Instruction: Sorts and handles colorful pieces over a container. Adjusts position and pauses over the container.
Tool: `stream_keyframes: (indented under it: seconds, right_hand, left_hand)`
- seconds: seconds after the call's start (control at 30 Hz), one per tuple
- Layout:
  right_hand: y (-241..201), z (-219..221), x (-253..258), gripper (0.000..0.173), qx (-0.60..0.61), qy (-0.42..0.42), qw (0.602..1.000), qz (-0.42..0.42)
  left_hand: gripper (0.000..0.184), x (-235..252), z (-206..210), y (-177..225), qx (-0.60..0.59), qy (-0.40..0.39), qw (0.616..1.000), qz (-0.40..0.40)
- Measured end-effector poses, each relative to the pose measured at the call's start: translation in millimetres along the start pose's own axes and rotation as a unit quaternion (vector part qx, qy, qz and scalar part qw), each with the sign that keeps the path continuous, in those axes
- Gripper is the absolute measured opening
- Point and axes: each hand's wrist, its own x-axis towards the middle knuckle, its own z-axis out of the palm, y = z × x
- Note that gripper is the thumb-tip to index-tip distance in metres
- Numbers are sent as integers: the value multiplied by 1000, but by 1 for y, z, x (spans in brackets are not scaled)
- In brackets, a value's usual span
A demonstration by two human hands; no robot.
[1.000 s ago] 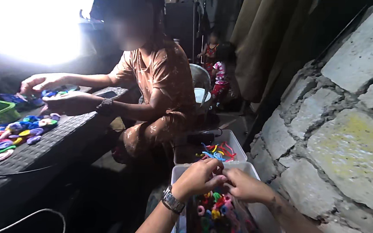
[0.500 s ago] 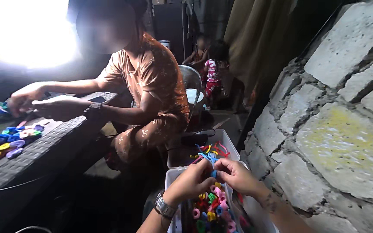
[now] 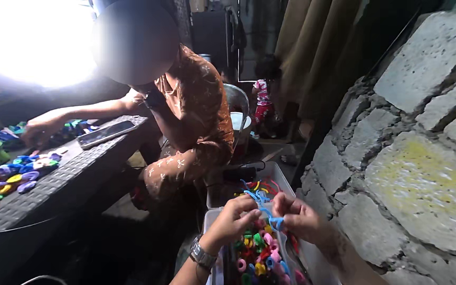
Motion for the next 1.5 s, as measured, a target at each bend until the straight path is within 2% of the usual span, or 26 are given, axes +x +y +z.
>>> stream_keyframes:
  seconds: [0.07,0.13,0.2,0.23,0.33,0.4,0.47,0.57,0.63,0.7,0.73,0.8,0.87,0.93,1.07,1.13,1.23,1.37,1.5]
  right_hand:
    - [-1,0,1,24,-87,-65,994,34]
    - [-3,6,5,23,-231,-43,965,114]
    - [-2,12,10,22,-390,22,900,194]
    - [-2,13,11,21,-454,61,864,208]
    - [6,13,9,20,-568,194,788,136]
    - [10,11,7,19,-593,257,759,74]
    - [9,8,5,20,-572,266,774,54]
    - [6,8,6,26,-495,188,843,90]
    - [4,10,8,25,-462,158,867,102]
    - [4,10,8,24,-441,163,877,99]
    - [4,10,6,23,-426,170,883,94]
    - [4,9,3,21,-404,185,893,71]
    - [5,7,2,20,-417,208,884,47]
    - [5,5,1,19,-462,240,853,32]
    - [0,1,2,14,-571,295,766,-18]
    - [0,-3,1,14,-619,306,722,-39]
    - [0,-8,-2,18,-658,298,689,-59]
    - [-11,-17,-9,18,-667,208,712,-74]
    - [-27,-25,8,16,-633,182,753,-4]
  left_hand:
    - [30,1,0,0,11,73,997,5]
    - [28,1,0,2,31,126,992,4]
    - [29,1,0,4,45,133,990,13]
    - [29,0,0,4,50,118,991,25]
    - [33,0,0,7,60,60,994,65]
    - [37,0,1,7,48,55,995,73]
    - [43,0,-3,6,-23,58,996,65]
    - [42,-1,-7,-1,-215,18,974,63]
    - [38,0,-4,-2,-262,43,963,43]
    - [29,0,-1,2,-235,125,964,-2]
    - [24,1,-1,4,-183,166,969,-25]
    - [25,5,-2,8,0,216,973,-86]
    - [21,7,0,6,159,243,949,-125]
    - [12,6,0,5,232,253,930,-131]
    - [12,3,3,6,342,252,896,-129]
    - [20,3,2,4,381,250,881,-126]
    - [27,4,1,5,380,233,884,-138]
    - [32,3,-3,5,369,241,885,-148]
    - [33,8,-4,3,326,228,895,-201]
